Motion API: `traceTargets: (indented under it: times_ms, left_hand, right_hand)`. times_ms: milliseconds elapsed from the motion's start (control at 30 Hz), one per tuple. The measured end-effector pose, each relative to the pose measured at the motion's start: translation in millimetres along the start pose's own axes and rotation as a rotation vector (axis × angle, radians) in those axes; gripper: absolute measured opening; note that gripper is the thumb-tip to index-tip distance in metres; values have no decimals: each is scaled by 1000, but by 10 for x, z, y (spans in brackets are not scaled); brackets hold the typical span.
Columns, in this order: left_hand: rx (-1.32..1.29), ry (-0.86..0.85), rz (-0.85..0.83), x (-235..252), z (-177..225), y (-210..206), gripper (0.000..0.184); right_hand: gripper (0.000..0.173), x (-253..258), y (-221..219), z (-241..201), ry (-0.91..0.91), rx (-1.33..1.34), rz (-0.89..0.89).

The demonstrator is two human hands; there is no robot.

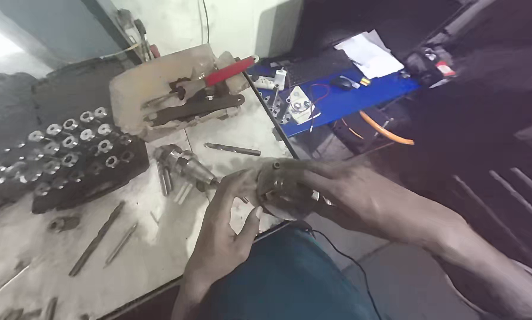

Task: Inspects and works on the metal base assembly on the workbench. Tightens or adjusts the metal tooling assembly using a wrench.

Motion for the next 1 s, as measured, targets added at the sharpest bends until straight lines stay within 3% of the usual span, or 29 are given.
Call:
traceTargets:
  times_ms: [67, 133, 233, 300, 367, 467, 600, 667, 767, 867, 1000]
  left_hand:
    - [-75, 9, -9, 21, -47, -3, 53]
    - [-99, 3, -6, 20, -77, -47, 51]
    - [-63, 10, 37, 30, -41, -119, 48]
    - [-54, 3, 100, 39, -31, -228, 47]
    - [-92, 8, 185, 35, -14, -427, 51]
    - [-298, 63, 308, 62, 102, -860, 74]
    - [-441, 89, 511, 74, 178, -1328, 84]
    - [-401, 68, 641, 183, 133, -1401, 81]
    - [-188, 50, 653, 407, -129, -1268, 82]
    - [-77, 77, 653, 660, -154, -1040, 85]
    - [-107, -11, 617, 519, -10, -842, 72]
  right_hand:
    - [31, 18, -15, -45, -22, 55, 4]
    - [30, 15, -37, -83, -79, -78, 113]
    - [66, -40, -22, -54, -143, -299, 226]
    - [72, -57, 84, 59, -121, -309, 238]
    - [63, 13, 164, 202, -53, -167, 275]
    - [57, 285, 25, 380, 22, 303, 272]
    - [77, 542, -479, 278, 80, 860, 332]
    - [86, 469, -555, 224, 70, 964, 363]
    - [94, 69, -582, 206, 70, 981, 375]
    - [88, -372, -499, 218, 34, 961, 326]
    - [52, -259, -315, 377, -114, 763, 668]
Point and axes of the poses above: each hand's wrist, its own x-axis towards the middle knuckle, its own y-axis out of the back of the hand, z = x × y, the point moved 1 cm from there along x, towards the middle knuckle, and after that the axes turned 15 degrees about z, right-handed, at the moved point
